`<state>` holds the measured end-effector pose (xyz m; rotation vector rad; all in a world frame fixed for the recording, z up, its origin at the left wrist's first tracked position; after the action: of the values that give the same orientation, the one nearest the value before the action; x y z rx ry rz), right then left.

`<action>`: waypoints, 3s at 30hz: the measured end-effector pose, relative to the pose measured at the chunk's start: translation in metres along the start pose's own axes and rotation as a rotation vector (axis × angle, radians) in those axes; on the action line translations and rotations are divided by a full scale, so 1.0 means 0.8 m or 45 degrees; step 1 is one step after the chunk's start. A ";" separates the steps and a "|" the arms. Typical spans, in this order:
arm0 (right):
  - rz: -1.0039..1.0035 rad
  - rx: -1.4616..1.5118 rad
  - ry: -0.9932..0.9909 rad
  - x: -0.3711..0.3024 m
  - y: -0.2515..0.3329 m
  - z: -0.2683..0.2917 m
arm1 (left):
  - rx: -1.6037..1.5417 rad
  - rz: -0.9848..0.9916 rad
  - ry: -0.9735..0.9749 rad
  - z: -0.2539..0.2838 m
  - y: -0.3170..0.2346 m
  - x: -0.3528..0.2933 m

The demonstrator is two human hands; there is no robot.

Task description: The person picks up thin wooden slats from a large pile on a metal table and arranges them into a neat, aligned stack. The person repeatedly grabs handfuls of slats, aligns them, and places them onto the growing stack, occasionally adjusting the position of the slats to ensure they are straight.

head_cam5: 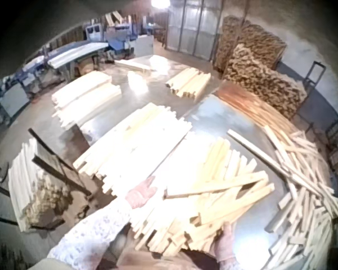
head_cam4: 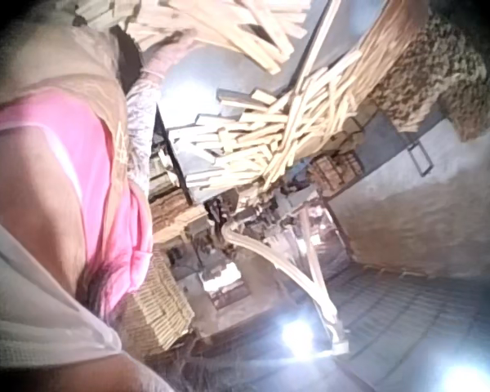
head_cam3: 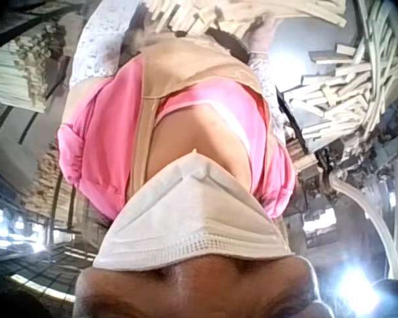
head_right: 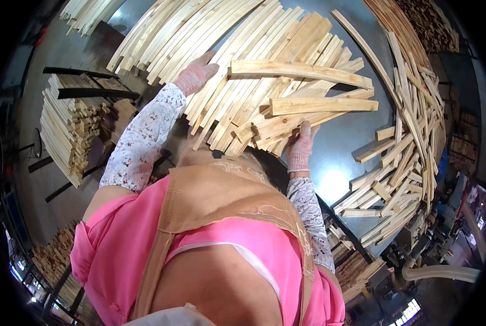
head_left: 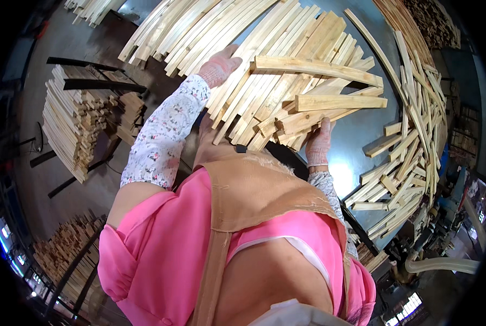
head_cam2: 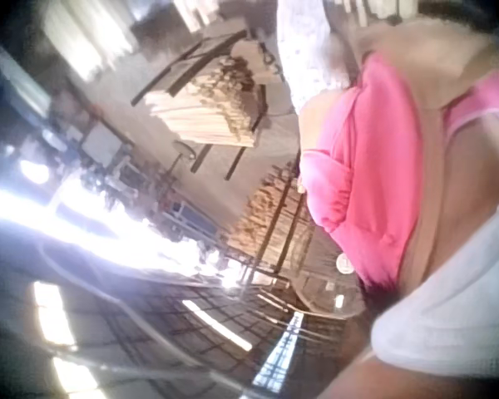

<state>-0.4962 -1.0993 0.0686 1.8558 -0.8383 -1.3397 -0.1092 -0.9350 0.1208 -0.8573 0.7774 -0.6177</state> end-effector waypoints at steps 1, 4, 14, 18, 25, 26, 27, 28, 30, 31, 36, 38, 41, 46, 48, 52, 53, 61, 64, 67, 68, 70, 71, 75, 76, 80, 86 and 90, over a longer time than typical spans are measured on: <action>-0.005 -0.011 -0.041 0.006 -0.001 -0.016 | 0.032 -0.008 0.024 0.014 0.009 0.014; -0.010 -0.032 -0.014 0.008 0.004 -0.097 | 0.090 -0.129 0.060 0.081 0.021 0.065; 0.341 -0.597 -0.025 0.079 -0.037 -0.356 | 0.397 -0.128 0.007 0.323 0.049 0.229; -0.184 -0.109 -0.020 0.089 -0.006 -0.397 | 0.952 -0.051 0.127 0.345 -0.016 0.227; -0.210 0.238 -0.243 0.163 0.023 -0.385 | 1.231 -0.355 0.169 0.331 -0.121 0.277; -0.163 0.249 -0.182 0.175 0.018 -0.381 | 1.156 -0.434 0.032 0.325 -0.129 0.269; -0.113 0.251 -0.144 0.178 0.017 -0.387 | 1.066 -0.521 -0.086 0.303 -0.147 0.262; -0.065 0.255 -0.109 0.176 0.020 -0.391 | 0.949 -0.465 0.048 0.273 -0.177 0.255; -0.094 0.315 -0.091 0.173 0.026 -0.396 | 0.979 -0.708 0.209 0.197 -0.207 0.244; -0.107 0.349 -0.101 0.172 0.027 -0.391 | 1.190 -0.624 0.457 0.153 -0.238 0.231; -0.276 0.484 0.078 0.177 0.027 -0.378 | 1.197 -0.590 0.412 0.033 -0.254 0.212; -0.296 0.440 0.137 0.182 0.026 -0.372 | 1.215 -0.567 0.312 0.012 -0.255 0.205; -0.337 0.395 0.117 0.184 0.038 -0.382 | 1.423 -0.613 0.209 0.010 -0.231 0.216; -0.343 0.387 0.146 0.174 0.054 -0.374 | 1.119 -0.139 0.290 -0.012 -0.255 0.213; -0.209 0.508 0.229 0.175 0.064 -0.362 | 0.915 -0.007 0.454 -0.020 -0.258 0.217; -0.190 0.458 0.322 0.186 0.104 -0.294 | 0.553 -0.142 0.302 -0.094 -0.253 0.189; -0.199 0.377 0.355 0.168 0.139 -0.284 | 0.358 -0.150 0.248 -0.109 -0.247 0.179; 0.024 -0.841 -0.167 0.184 0.159 -0.139 | -0.062 -0.002 0.287 -0.198 -0.186 0.154; 0.054 -1.036 -0.210 0.165 0.158 -0.121 | -0.057 0.020 0.330 -0.204 -0.182 0.153; 0.338 -1.224 -0.342 0.149 0.145 -0.139 | 0.054 -0.081 0.351 -0.230 -0.160 0.154; 0.334 -1.205 -0.364 0.148 0.139 -0.137 | 0.086 -0.152 0.426 -0.235 -0.160 0.155; 0.333 -1.171 -0.360 0.141 0.142 -0.149 | -0.186 -0.144 0.485 -0.231 -0.127 0.170; 0.198 -0.808 -0.157 0.141 0.140 -0.152 | -0.491 -0.074 0.486 -0.231 -0.103 0.181; 0.094 -0.477 -0.036 0.140 0.137 -0.149 | -0.993 0.368 0.376 -0.231 -0.102 0.159; 0.143 -0.592 -0.154 0.144 0.128 -0.145 | -0.848 0.297 0.413 -0.226 -0.117 0.156; 0.180 -0.938 -0.378 0.140 0.126 -0.159 | -0.926 0.254 0.404 -0.231 -0.084 0.162; 0.372 -1.031 -0.355 0.140 0.119 -0.150 | -0.937 0.423 0.756 -0.257 -0.103 0.164; 0.213 -0.965 -0.288 0.140 0.116 -0.155 | -0.659 -0.007 0.508 -0.262 -0.106 0.169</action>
<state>-0.3578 -1.2226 0.1159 1.0418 -0.4724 -1.5005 -0.2139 -1.1684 0.0570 -1.2255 1.3324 -0.6092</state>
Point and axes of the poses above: each hand's wrist, its own x-axis towards the middle knuckle, its own z-axis out of the back of the hand, y = z × x, the point moved 4 cm from there along x, towards the middle knuckle, and after that the axes turned 3 degrees about -z, right-handed, at the moved point
